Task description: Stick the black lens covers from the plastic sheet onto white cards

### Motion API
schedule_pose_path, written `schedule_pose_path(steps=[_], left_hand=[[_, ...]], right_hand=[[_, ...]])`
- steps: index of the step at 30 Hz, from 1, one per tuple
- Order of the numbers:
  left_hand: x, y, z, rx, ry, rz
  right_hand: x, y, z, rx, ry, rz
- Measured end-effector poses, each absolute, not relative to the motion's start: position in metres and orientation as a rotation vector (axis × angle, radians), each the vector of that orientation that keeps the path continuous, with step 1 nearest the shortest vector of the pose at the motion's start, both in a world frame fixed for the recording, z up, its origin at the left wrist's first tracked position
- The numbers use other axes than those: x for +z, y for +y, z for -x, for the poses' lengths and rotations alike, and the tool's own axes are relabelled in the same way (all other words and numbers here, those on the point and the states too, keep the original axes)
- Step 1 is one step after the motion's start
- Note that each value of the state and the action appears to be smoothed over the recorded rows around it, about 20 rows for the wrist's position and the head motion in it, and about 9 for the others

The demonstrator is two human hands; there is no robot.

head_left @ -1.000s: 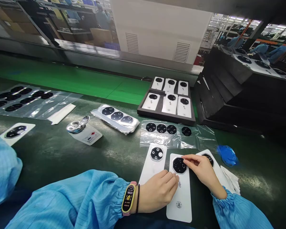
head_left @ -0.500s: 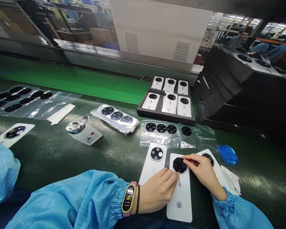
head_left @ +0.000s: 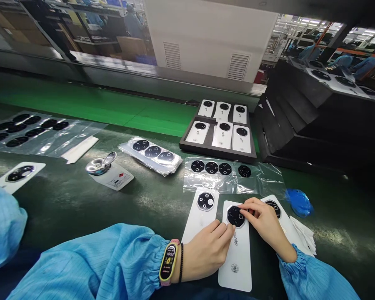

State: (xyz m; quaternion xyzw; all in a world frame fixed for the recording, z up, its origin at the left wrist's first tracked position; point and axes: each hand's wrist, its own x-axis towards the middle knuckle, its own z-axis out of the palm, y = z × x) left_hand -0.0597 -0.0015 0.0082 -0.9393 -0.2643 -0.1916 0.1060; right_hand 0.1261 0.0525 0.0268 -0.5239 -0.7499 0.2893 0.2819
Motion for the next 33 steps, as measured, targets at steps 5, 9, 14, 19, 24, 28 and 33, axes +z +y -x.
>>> schedule_pose_path(steps=[5,9,14,19,24,28,33], left_hand=[[0.0083,-0.0023,0.0598,-0.552,-0.791,2.764],[0.0111,-0.0032,0.0602,-0.518,-0.791,2.783],[0.0109,-0.0045,0.0615,-0.495,-0.850,2.724],[0.0082,-0.0066,0.0628,-0.526,-0.915,2.618],[0.0084,-0.0078,0.0635,-0.508,-0.889,2.610],[0.0069,-0.0067,0.0633,-0.528,-0.885,2.603],[0.0067,-0.0057,0.0620,-0.529,-0.883,2.599]], right_hand=[[0.0283,0.0514,-0.1257,0.718,-2.085,1.344],[0.0287,0.0496,-0.1251,0.638,-2.157,1.283],[0.0273,0.0475,-0.1245,0.511,-2.220,1.242],[0.0242,0.0460,-0.1234,0.406,-2.261,1.213],[0.0226,0.0457,-0.1244,0.326,-2.289,1.190],[0.0212,0.0454,-0.1250,0.271,-2.309,1.181],[0.0193,0.0455,-0.1245,0.212,-2.335,1.173]])
